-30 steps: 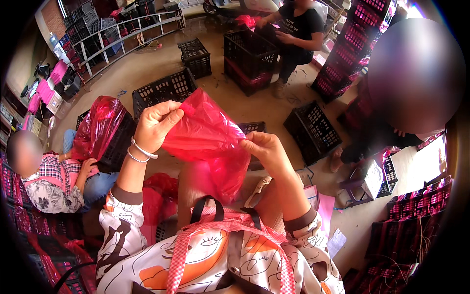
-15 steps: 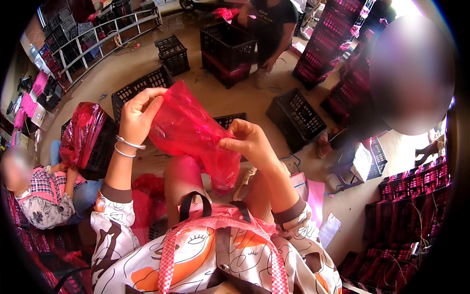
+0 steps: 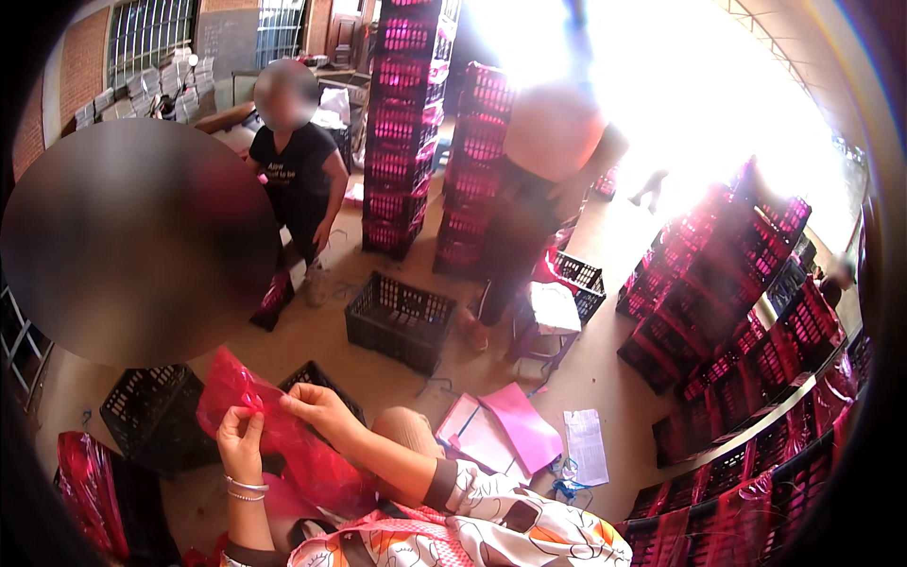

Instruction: The person lines plastic crates with pink plastic bags by stretching the bag over the crate edges and then placing a pink paper sheet inside.

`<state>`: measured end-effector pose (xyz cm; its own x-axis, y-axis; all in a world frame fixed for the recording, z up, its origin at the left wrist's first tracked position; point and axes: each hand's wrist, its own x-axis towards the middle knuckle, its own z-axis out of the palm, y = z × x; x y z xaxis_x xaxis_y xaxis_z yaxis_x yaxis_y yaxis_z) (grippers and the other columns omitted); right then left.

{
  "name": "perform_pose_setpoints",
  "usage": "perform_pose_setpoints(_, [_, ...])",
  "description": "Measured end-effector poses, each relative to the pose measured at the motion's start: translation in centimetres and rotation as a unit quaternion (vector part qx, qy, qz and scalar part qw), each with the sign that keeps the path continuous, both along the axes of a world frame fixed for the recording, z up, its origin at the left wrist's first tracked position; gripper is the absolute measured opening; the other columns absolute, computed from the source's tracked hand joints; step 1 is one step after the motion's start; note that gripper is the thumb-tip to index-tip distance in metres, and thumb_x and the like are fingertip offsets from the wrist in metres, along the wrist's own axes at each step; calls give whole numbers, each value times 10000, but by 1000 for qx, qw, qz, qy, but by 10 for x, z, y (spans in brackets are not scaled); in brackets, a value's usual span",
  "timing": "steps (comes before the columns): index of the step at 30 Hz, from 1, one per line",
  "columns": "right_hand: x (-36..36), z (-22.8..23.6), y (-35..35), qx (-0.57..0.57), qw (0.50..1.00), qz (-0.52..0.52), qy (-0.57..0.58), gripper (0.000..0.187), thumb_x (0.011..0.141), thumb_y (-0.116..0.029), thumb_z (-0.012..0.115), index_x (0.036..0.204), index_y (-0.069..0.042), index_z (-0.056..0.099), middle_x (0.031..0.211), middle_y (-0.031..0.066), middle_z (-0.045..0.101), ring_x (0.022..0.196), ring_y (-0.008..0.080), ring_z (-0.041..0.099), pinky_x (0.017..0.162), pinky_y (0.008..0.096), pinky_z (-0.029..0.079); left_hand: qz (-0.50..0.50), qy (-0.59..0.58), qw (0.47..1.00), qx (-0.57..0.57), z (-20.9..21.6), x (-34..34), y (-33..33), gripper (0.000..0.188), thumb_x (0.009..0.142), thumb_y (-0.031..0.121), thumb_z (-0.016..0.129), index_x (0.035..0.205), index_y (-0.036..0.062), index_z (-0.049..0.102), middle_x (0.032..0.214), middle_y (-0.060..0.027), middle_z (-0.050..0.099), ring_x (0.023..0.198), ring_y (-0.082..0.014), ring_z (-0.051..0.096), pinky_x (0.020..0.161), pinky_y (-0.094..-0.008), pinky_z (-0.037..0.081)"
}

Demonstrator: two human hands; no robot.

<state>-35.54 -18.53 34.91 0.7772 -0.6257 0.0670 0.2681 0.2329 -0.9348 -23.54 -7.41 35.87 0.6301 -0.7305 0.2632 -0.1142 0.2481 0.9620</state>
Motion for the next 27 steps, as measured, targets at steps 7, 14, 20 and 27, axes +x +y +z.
perform_pose_setpoints(7, [-16,0,-5,225,963,-35,-144,188,919,-232,460,966,-57,512,869,16,579,799,122,579,729,274,483,-54,415,907,-51,-2,20,13,212,903,194,468,1066,75,534,999,-46,617,807,-181,605,723,-327,499])
perform_pose_setpoints(14, [-33,25,-12,216,963,-116,-113,144,915,-208,468,900,-77,525,786,14,579,633,94,548,527,215,455,-3,273,958,-88,-2,24,-20,93,875,113,528,954,75,558,859,16,586,729,-70,543,646,-207,453])
perform_pose_setpoints(20, [-36,34,-26,150,980,-53,-118,145,919,-225,468,885,-94,521,668,-26,479,526,52,426,441,173,313,63,108,985,-120,23,33,-18,88,897,118,508,924,38,531,845,14,564,782,-36,498,728,-172,398])
perform_pose_setpoints(27, [-23,17,-4,-11,996,19,-83,682,890,-301,504,1382,-58,98,1299,171,345,1158,269,414,945,369,364,-12,218,965,-143,63,14,-10,126,906,162,477,999,78,487,859,-52,602,681,-190,642,561,-257,530])
